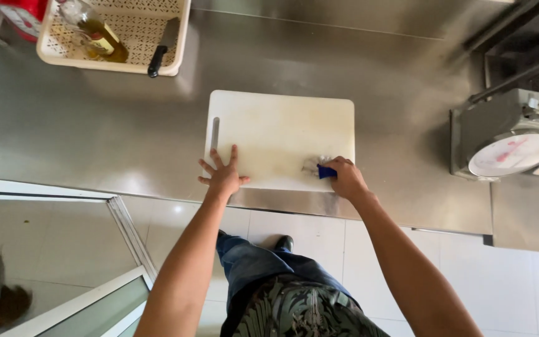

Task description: Cleaning and organizing cutting boards and a metal counter in a kitchen.

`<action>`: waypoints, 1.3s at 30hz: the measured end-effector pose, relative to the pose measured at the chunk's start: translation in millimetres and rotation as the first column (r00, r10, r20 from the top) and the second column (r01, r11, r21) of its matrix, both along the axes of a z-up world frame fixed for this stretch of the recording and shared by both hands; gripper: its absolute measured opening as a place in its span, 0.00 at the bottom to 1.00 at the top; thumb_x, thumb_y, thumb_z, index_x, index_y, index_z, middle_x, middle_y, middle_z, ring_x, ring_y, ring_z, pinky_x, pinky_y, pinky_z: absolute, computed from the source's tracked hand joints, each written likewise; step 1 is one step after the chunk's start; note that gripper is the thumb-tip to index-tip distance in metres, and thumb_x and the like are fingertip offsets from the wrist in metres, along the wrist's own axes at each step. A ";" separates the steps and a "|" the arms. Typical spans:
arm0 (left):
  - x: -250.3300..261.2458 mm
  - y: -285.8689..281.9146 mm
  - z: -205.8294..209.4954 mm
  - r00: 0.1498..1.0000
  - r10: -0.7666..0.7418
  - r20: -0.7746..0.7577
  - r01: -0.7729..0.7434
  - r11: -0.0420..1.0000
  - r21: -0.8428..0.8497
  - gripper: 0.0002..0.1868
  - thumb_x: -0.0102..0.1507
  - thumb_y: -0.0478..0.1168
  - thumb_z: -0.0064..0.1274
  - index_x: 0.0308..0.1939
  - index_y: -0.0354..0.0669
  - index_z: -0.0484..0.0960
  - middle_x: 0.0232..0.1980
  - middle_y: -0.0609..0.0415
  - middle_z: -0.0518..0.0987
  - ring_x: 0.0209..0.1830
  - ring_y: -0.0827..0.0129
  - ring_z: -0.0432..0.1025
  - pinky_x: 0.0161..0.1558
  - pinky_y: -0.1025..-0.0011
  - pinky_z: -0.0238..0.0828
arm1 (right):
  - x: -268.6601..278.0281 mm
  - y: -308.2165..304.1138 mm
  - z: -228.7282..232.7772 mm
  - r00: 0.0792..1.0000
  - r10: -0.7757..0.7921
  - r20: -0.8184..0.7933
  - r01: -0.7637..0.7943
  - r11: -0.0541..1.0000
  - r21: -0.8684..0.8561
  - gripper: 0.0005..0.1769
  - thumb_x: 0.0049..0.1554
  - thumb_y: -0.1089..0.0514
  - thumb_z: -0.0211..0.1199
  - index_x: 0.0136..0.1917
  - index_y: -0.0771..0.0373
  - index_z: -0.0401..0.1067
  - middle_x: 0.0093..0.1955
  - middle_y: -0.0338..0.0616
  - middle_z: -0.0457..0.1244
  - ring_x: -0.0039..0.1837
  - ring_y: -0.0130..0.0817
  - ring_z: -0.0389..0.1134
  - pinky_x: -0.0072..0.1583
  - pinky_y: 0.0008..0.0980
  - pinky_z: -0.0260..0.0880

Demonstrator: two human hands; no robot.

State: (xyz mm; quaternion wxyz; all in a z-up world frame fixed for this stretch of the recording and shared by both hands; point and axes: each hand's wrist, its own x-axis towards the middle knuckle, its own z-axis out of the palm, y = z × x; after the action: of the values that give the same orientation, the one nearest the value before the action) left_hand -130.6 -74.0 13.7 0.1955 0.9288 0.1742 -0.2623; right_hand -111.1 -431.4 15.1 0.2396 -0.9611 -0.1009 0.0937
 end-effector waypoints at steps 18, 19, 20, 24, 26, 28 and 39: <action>-21.8 63.5 -6.1 0.813 -0.049 0.581 0.264 0.919 -0.292 0.32 0.65 0.35 0.56 0.74 0.57 0.70 0.77 0.49 0.68 0.79 0.50 0.64 0.77 0.59 0.63 | -67.8 33.7 51.8 0.785 -0.619 -0.030 0.478 0.574 0.665 0.20 0.60 0.61 0.70 0.61 0.68 0.68 0.54 0.49 0.68 0.56 0.39 0.70 0.58 0.36 0.72; -27.3 48.4 15.9 0.813 -0.062 0.580 0.275 0.918 -0.286 0.32 0.65 0.35 0.56 0.74 0.57 0.70 0.77 0.49 0.68 0.79 0.50 0.64 0.77 0.59 0.63 | -69.3 44.3 60.0 0.777 -0.628 -0.034 0.485 0.564 0.668 0.20 0.60 0.61 0.70 0.61 0.68 0.68 0.54 0.49 0.68 0.56 0.39 0.70 0.58 0.36 0.72; -32.7 32.4 37.9 0.851 0.061 0.521 0.215 0.866 -0.452 0.27 0.67 0.40 0.55 0.72 0.55 0.72 0.76 0.49 0.70 0.76 0.51 0.66 0.74 0.58 0.65 | -70.1 54.0 68.5 0.787 -0.594 -0.166 0.483 0.426 0.765 0.19 0.59 0.63 0.68 0.61 0.67 0.67 0.54 0.48 0.68 0.55 0.37 0.70 0.57 0.35 0.72; -39.7 -27.8 111.3 0.947 0.085 0.311 0.196 0.614 -0.765 0.32 0.67 0.41 0.60 0.73 0.50 0.67 0.72 0.45 0.68 0.70 0.55 0.63 0.62 0.59 0.60 | -75.1 109.2 111.6 0.868 -0.327 -0.373 0.409 0.048 0.911 0.27 0.54 0.71 0.62 0.67 0.62 0.65 0.55 0.43 0.67 0.57 0.33 0.70 0.58 0.34 0.76; -46.0 -50.8 116.6 0.908 0.078 0.412 0.292 0.585 -0.756 0.25 0.66 0.38 0.60 0.66 0.45 0.72 0.62 0.45 0.76 0.61 0.56 0.72 0.58 0.63 0.69 | -83.0 123.7 122.6 0.914 -0.292 -0.282 0.330 0.130 0.935 0.29 0.54 0.73 0.63 0.68 0.63 0.62 0.58 0.44 0.66 0.60 0.32 0.69 0.59 0.34 0.75; -52.8 -65.1 123.4 0.856 0.078 0.511 0.388 0.556 -0.735 0.19 0.65 0.36 0.60 0.59 0.41 0.77 0.52 0.46 0.84 0.52 0.57 0.81 0.54 0.68 0.79 | -89.6 130.0 135.4 0.951 -0.247 -0.187 0.241 0.209 0.948 0.32 0.54 0.75 0.63 0.69 0.63 0.60 0.60 0.44 0.64 0.63 0.31 0.68 0.59 0.34 0.73; -68.6 -147.1 196.6 0.766 0.104 0.635 0.485 0.556 -0.676 0.34 0.54 0.29 0.65 0.64 0.39 0.70 0.45 0.51 0.82 0.43 0.65 0.79 0.48 0.70 0.75 | -147.3 32.4 154.3 0.784 -0.620 -0.027 0.439 0.523 0.731 0.15 0.54 0.66 0.71 0.55 0.60 0.77 0.52 0.38 0.67 0.51 0.26 0.69 0.51 0.28 0.70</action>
State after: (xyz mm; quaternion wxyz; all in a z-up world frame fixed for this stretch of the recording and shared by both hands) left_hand -199.2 -221.1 210.3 0.6105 0.7779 -0.1476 -0.0186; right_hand -258.5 -399.0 169.4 0.5894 -0.7817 0.1429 -0.1452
